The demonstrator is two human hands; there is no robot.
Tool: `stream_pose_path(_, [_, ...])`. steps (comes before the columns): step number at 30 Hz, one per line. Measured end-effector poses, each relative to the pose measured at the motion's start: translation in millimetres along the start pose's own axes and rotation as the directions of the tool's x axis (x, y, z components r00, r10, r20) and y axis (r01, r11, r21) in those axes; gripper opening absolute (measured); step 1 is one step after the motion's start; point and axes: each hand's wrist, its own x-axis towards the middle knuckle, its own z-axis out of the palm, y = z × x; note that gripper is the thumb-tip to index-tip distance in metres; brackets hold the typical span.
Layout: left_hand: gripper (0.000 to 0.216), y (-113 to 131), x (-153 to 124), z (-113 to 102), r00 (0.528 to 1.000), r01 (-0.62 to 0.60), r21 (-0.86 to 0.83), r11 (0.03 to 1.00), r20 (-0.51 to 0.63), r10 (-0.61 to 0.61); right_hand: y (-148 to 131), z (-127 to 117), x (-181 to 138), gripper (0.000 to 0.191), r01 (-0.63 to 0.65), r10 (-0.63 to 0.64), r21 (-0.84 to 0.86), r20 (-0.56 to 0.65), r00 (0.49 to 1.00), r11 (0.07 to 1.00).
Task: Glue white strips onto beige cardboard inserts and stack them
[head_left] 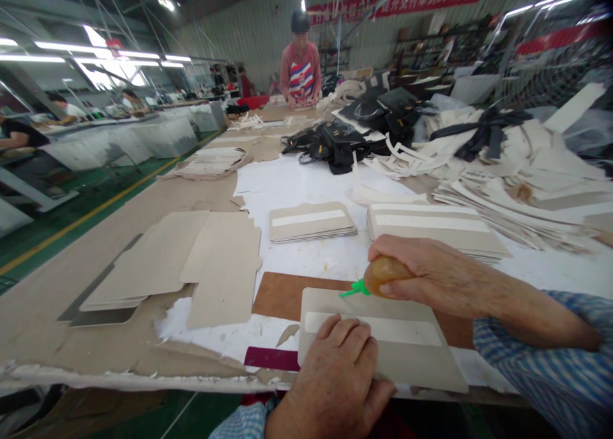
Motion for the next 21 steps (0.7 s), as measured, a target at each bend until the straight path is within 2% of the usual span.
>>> stream_pose_path(9, [0.037,0.0,0.3,-1.9,1.0,0.005,-0.001,1.0,0.018,-0.005,14.1,1.0,-6.3,0.021,-0.016,0.016,0.017,-0.004,1.0,1.0])
stream_pose_path(21, [0.034,0.6,1.4,-0.8,1.0,-0.001,-0.01,1.0,-0.014,0.001,2.4,4.9,3.4,0.027,0.025,-0.025,0.028,-0.005,1.0,0.999])
